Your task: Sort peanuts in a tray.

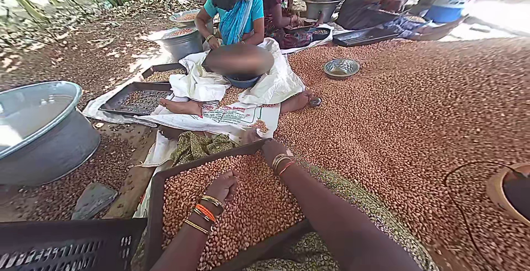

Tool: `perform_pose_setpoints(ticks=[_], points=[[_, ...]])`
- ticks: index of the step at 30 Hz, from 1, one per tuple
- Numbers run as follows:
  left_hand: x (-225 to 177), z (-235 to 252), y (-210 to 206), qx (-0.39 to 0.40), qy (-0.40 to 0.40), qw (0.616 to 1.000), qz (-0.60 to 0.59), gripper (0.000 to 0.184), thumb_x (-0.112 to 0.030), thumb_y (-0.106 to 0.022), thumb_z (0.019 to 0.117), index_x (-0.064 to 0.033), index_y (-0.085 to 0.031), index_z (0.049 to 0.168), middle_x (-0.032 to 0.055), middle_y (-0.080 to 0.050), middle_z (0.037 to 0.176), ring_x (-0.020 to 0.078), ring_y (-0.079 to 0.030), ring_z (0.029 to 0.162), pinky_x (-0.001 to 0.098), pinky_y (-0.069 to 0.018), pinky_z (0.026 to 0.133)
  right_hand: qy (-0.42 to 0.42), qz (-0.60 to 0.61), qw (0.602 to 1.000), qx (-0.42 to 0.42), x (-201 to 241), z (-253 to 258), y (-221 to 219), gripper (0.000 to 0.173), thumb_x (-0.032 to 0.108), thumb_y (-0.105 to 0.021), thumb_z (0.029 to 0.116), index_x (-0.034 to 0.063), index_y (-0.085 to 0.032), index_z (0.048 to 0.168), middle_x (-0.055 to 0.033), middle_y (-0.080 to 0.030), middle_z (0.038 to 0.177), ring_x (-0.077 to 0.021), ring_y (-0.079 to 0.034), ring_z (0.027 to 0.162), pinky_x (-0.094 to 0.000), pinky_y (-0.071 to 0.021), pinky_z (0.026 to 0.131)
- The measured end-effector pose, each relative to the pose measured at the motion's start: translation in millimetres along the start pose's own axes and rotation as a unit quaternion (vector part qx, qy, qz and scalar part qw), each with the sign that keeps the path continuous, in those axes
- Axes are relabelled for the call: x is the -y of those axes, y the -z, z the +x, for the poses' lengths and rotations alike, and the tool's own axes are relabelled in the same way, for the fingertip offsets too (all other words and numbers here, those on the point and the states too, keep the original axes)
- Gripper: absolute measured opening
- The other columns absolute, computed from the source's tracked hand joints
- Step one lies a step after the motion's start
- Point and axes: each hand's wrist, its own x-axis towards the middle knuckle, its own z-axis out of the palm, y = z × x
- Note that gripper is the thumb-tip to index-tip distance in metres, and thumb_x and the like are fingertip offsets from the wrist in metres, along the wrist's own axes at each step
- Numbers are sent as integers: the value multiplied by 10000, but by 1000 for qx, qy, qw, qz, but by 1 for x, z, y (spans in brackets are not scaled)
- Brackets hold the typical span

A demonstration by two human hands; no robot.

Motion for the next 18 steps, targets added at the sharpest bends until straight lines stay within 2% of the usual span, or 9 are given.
perform_pose_setpoints(ticks=[5,7,9,11,13,16,18], points=[[2,1,6,-8,-6,1000,-8,265,-90,-366,1098,-32,-623,1128,-47,-397,591,53,-354,435,195,-310,415,-8,-4,1000,0,1,-7,-1,300,-8,-528,986,-62,-642,1258,-245,-571,1395,-438,-578,1271,-585,-536,944],[1,-2,6,-16,-5,1000,-8,268,-94,-367,1099,-30,-625,1128,-42,-410,596,54,-358,436,195,-309,415,12,43,999,-18,-9,-8,-2,290,128,-525,1043,-21,-653,1257,-219,-585,1387,-408,-597,1261,-581,-525,976],[-1,-4,6,-17,0,1000,-6,267,-99,-366,1100,-35,-624,1126,-37,-433,606,54,-370,439,191,-314,413,26,137,989,-42,-19,-13,0,290,197,-544,1051,4,-657,1236,-210,-634,1311,-382,-629,1218,-579,-507,1001],[-3,-4,4,-18,-2,1000,-5,266,-104,-369,1104,-29,-624,1120,-29,-451,612,54,-372,435,190,-314,409,38,205,976,-59,-29,-16,3,261,176,-565,1042,-7,-647,1210,-231,-678,1192,-385,-657,1147,-574,-502,995],[-3,-4,3,-16,-9,1000,-10,262,-106,-373,1105,-23,-621,1101,-25,-455,620,52,-362,438,189,-295,408,58,246,964,-84,-36,-15,2,237,156,-615,1013,-8,-665,1177,-209,-701,1113,-352,-676,1078,-541,-512,973],[-2,-4,1,-8,-10,1000,-1,259,-104,-384,1106,-15,-627,1102,-22,-466,614,50,-372,439,188,-298,407,101,251,959,-78,-37,-15,1,240,156,-695,961,-19,-706,1125,-196,-707,1101,-324,-673,1062,-507,-508,984],[-1,-6,0,0,-1,1000,1,256,-106,-380,1106,-26,-623,1099,-28,-465,612,46,-370,439,185,-297,407,138,230,962,-57,-31,-15,2,228,131,-682,960,-31,-718,1116,-205,-704,1126,-319,-665,1087,-485,-494,1012]])
